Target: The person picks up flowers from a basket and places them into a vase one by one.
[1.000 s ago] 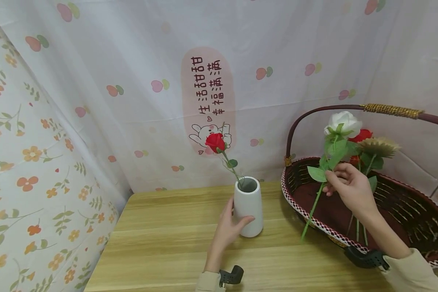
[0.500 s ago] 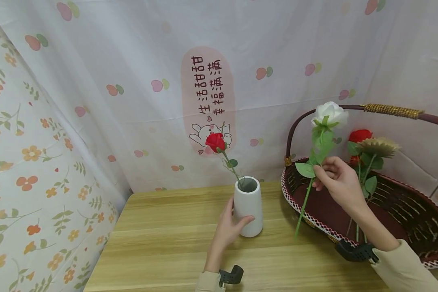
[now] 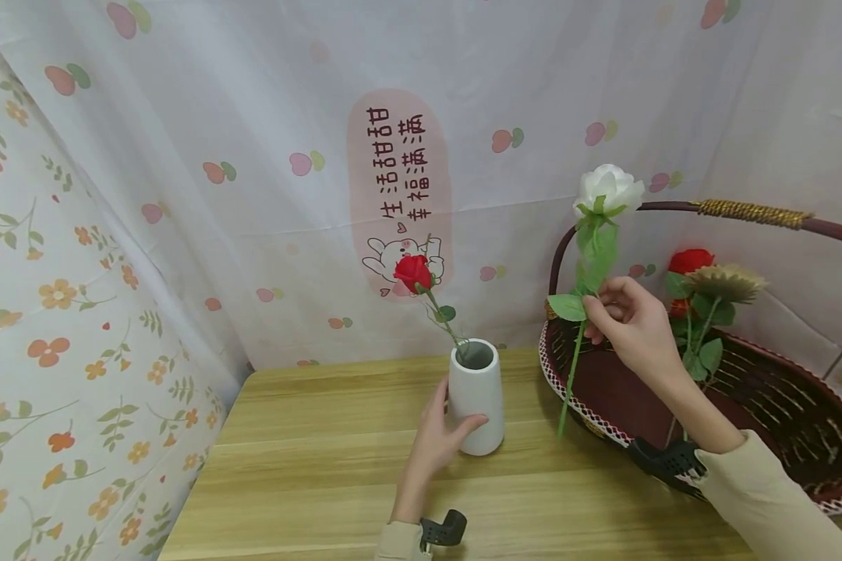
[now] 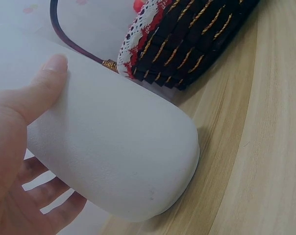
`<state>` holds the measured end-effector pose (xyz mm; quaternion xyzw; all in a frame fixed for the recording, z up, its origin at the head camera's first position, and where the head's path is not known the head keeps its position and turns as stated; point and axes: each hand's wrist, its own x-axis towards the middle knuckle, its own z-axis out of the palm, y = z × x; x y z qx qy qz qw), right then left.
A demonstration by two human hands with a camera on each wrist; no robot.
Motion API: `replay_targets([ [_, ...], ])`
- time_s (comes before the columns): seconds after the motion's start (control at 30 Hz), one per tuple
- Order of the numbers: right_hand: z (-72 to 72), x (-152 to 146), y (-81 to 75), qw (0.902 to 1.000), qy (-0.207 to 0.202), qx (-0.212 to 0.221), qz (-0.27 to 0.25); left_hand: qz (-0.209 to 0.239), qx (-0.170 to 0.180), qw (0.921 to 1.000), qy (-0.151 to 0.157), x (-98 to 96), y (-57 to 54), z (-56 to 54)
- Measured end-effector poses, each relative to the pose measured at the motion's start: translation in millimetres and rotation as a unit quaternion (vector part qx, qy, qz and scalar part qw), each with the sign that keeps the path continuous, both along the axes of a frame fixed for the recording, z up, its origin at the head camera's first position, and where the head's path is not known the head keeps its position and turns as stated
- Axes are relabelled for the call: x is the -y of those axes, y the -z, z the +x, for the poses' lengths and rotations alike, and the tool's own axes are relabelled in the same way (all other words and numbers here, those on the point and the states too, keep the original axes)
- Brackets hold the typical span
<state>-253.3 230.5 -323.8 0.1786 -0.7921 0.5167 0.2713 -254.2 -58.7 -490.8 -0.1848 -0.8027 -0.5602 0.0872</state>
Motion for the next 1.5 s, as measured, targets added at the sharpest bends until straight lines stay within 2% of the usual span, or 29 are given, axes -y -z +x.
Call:
replay_targets([
  [0.67,-24.2,31,-36.3,0.9985,-0.027,-0.042,-0.023,-0.003,-0.002,1.0000,0.000,1.4,1.2,-1.7],
  [0.93,-26.4,42,-49.2,0.9965,-0.046,-0.056,-0.042,0.002,0.004,1.0000,0.006,1.2,0.4,-1.2],
  [1.3,-26.9,62,-73.1,0.9939,-0.043,-0.077,-0.066,0.003,0.005,1.0000,0.008,1.5,0.6,-1.8],
  [1.5,-30.3,72,-78.2,0.9893,-0.060,-0.093,-0.095,0.001,0.008,0.9999,0.008,1.2,0.3,-1.7],
])
